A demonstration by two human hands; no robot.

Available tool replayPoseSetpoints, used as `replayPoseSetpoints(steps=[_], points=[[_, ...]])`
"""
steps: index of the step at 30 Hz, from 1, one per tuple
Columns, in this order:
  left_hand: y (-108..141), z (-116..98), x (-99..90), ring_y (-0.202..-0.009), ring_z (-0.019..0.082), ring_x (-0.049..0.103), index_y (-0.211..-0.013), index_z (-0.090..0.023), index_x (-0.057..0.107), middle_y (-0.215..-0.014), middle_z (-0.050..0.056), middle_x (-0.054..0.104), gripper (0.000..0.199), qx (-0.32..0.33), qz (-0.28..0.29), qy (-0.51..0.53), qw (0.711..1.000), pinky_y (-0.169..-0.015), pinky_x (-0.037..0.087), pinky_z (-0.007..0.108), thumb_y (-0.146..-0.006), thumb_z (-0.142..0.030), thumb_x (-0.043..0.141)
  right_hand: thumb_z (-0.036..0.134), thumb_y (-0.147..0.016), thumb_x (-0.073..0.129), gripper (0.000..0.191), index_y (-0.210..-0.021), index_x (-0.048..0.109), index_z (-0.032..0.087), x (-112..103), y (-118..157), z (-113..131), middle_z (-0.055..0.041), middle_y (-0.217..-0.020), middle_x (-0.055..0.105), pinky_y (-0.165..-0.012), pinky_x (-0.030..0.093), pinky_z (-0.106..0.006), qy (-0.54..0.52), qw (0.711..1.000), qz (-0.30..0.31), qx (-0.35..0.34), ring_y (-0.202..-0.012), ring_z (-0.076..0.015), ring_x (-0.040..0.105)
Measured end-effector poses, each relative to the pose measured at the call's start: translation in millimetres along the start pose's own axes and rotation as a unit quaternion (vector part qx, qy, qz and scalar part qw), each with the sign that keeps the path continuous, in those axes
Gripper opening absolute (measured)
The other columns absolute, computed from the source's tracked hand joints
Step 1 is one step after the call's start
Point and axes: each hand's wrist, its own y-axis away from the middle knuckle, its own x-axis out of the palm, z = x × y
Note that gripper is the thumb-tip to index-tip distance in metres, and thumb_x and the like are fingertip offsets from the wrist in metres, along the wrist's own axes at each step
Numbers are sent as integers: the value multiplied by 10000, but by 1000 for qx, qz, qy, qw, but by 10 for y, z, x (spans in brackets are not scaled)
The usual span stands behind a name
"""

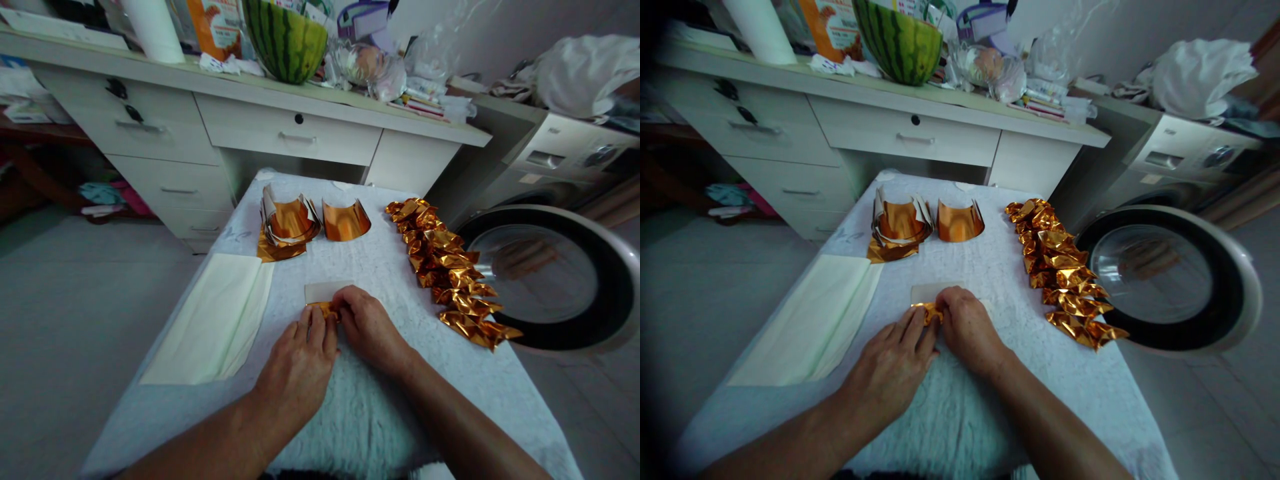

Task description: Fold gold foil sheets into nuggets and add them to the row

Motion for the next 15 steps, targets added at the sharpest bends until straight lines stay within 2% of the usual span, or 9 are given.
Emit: replayPoseSetpoints(steps=[6, 9, 15], points=[[117, 122, 82, -1247, 306, 560, -1261, -62, 596, -1346, 220, 578, 401, 5, -6, 29, 1000, -990, 512, 427, -896, -209, 519, 62, -826, 502, 143, -882, 559, 180, 35, 3, -15, -38, -848, 603, -748, 432, -289, 20, 1000, -9, 1, -791, -168, 540], [216, 218, 120, -1277, 304, 532, -1271, -54, 583, -1377, 220, 549, 410, 30, -16, 41, 999, -1026, 488, 438, -894, -203, 518, 76, -813, 538, 130, -889, 543, 181, 51, 9, 22, -43, -866, 596, -769, 430, -306, 34, 999, -8, 7, -810, -179, 532], [302, 304, 124, -1205, 293, 597, -1198, -56, 637, -1293, 210, 622, 356, 40, -43, 35, 998, -985, 519, 423, -903, -171, 476, 162, -824, 587, 88, -885, 525, 169, 130, -34, 100, -74, -881, 575, -771, 428, -343, 112, 993, -10, 28, -819, -210, 506]])
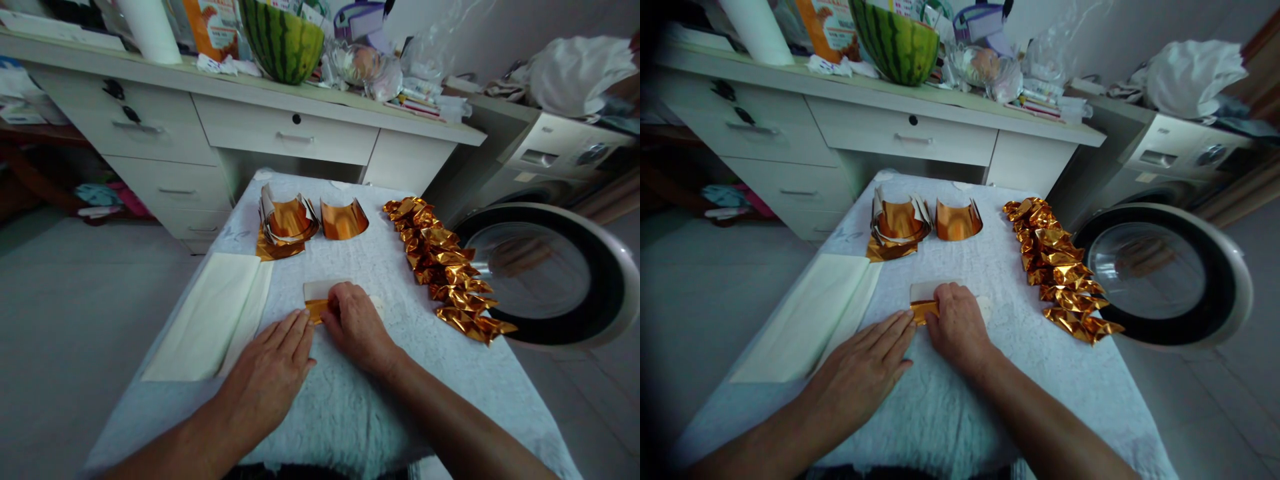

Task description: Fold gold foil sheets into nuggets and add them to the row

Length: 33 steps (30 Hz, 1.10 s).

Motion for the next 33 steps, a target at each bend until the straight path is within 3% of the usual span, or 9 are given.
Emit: replayPoseSetpoints(steps=[5, 10, 22, 33], points=[[-22, 2, -19, -1168, 288, 622, -1191, -66, 652, -1261, 188, 650, 362, 0, -10, 0, 1000, -952, 538, 411, -921, -191, 446, 311, -844, 615, 276, -1035, 525, 134, 52, 18, 55, -111, -962, 575, -826, 435, -396, 52, 999, -13, -10, -889, -246, 510], [-39, 14, -51, -1181, 307, 612, -1204, -55, 646, -1271, 204, 638, 373, 16, 8, -9, 1000, -945, 540, 429, -921, -185, 441, 291, -846, 614, 415, -1215, 482, 155, -1, 49, 41, -121, -1051, 571, -867, 427, -428, 61, 998, -4, -4, -962, -269, 508], [-57, 17, -63, -1178, 330, 610, -1189, -28, 641, -1275, 242, 622, 370, 29, 38, -12, 999, -929, 550, 429, -890, -177, 482, 370, -833, 640, 778, -1503, 273, 227, -175, 131, -334, -122, -1090, 544, -851, 404, -441, 100, 993, 0, 64, -966, -290, 516], [-26, -1, -30, -1243, 330, 559, -1227, -49, 608, -1345, 233, 571, 396, 8, 42, 14, 999, -960, 520, 474, -922, -148, 377, 386, -857, 609, 765, -1520, 252, 248, -289, 188, -553, -116, -1090, 547, -865, 399, -433, 111, 989, 10, 101, -963, -284, 527]])
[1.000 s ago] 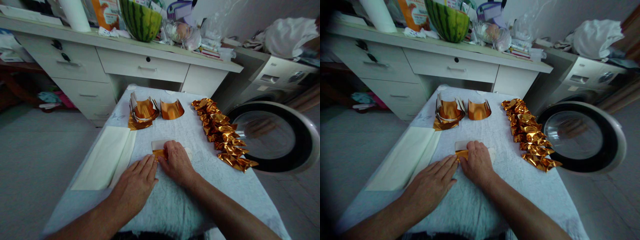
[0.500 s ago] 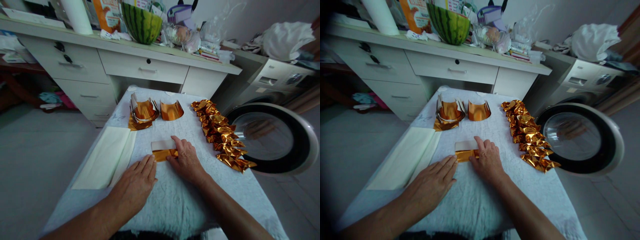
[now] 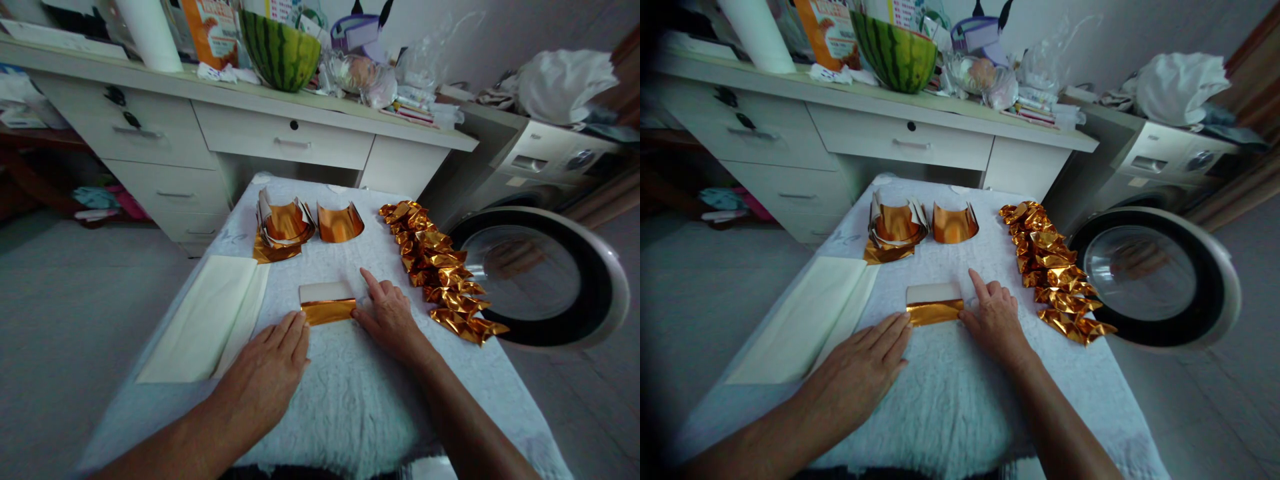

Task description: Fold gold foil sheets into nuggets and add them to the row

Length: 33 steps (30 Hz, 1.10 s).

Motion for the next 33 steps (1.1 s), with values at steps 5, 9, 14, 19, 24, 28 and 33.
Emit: replayPoseSetpoints(steps=[5, 9, 14, 19, 24, 28, 33], points=[[2, 3, 30, -1201, 329, 592, -1209, -36, 613, -1285, 238, 616, 388, 5, -14, -4, 1000, -939, 526, 463, -918, -138, 378, 326, -873, 571, 718, -1511, 264, 208, -23, 5, -16, -129, -1124, 562, -882, 401, -432, -24, 1000, 12, 2, -1005, -289, 531], [19, -19, 59, -1227, 321, 572, -1235, -53, 590, -1326, 229, 590, 382, -2, -11, -13, 1000, -954, 515, 455, -920, -145, 396, 256, -845, 566, 712, -1489, 283, 142, -66, -12, -88, -122, -1110, 573, -902, 401, -422, -68, 997, 18, -5, -1009, -275, 524], [44, -41, 66, -1253, 346, 544, -1256, -70, 572, -1372, 241, 543, 399, 3, 5, -26, 1000, -965, 497, 486, -894, -110, 409, 240, -921, 417, 452, -1344, 454, 86, -219, -106, -113, -98, -987, 611, -860, 426, -351, -170, 982, 80, -8, -930, -217, 560], [46, -48, 46, -1275, 339, 526, -1254, -97, 576, -1384, 228, 537, 397, -4, 12, -26, 1000, -970, 494, 479, -889, -107, 418, 296, -911, 503, 309, -1165, 570, 133, -270, -228, 83, -68, -930, 638, -728, 431, -287, -177, 980, 79, -55, -812, -175, 580], [64, -49, 54, -1252, 329, 547, -1247, -115, 587, -1374, 208, 554, 389, -9, 2, -26, 1000, -974, 491, 471, -886, -109, 442, 214, -773, 661, 433, -1179, 519, 163, -131, -343, 190, -2, -831, 619, -644, 407, -247, -183, 980, 60, -44, -702, -136, 559], [3, -11, -18, -1204, 307, 582, -1204, -135, 612, -1323, 180, 602, 334, -20, 11, 2, 1000, -935, 513, 450, -913, -159, 449, 156, -741, 643, 486, -1202, 492, 183, -15, -364, 146, 23, -830, 599, -624, 411, -232, -231, 971, 47, -36, -659, -113, 532], [-266, 85, -238, -966, 267, 647, -1208, -164, 596, -1088, 106, 692, 315, -49, 55, 51, 996, -803, 537, 421, -899, -185, 533, 141, -720, 667, 557, -1243, 477, 166, 79, -313, 116, -7, -900, 584, -710, 443, -276, -224, 973, 1, -46, -763, -146, 535]])
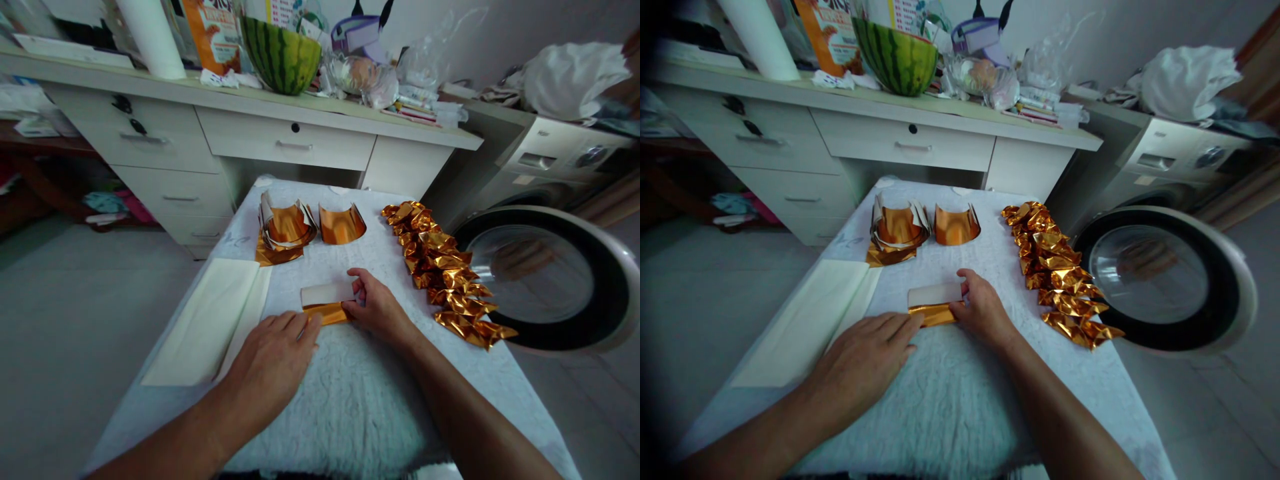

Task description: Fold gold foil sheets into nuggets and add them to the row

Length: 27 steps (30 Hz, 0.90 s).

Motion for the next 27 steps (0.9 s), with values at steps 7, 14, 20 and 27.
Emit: replayPoseSetpoints(steps=[7, 14, 20, 27], points=[[-259, -10, -91, -904, 274, 600, -928, -175, 664, -943, 69, 650, 101, -11, -11, 24, 1000, -776, 507, 440, -875, -185, 580, 102, -741, 657, 242, -946, 568, 195, -30, 72, 13, -46, -1012, 514, -840, 435, -325, -8, 996, -32, -84, -948, -189, 507], [-251, -46, -2, -813, 249, 628, -951, -164, 644, -885, 64, 660, 195, 12, -32, 14, 999, -730, 537, 414, -853, -72, 503, 126, -728, 683, 201, -895, 600, 202, -153, 130, 131, -39, -996, 520, -861, 380, -355, 16, 984, 74, -160, -958, -207, 455], [-241, 17, 43, -815, 244, 654, -949, -155, 660, -877, 64, 690, 230, 11, -63, 0, 998, -713, 555, 398, -845, -24, 501, -8, -624, 538, 384, -939, 601, 204, -106, 122, 71, -39, -1030, 526, -861, 345, -353, 61, 983, 64, -160, -986, -214, 442], [-297, 82, 37, -815, 241, 616, -883, -163, 679, -925, 69, 684, 203, -38, -165, 37, 985, -719, 537, 398, -875, -67, 501, 35, -719, 567, 213, -849, 591, 203, -100, 78, 41, -23, -934, 589, -851, 332, -346, 33, 984, 12, -175, -944, -203, 475]])
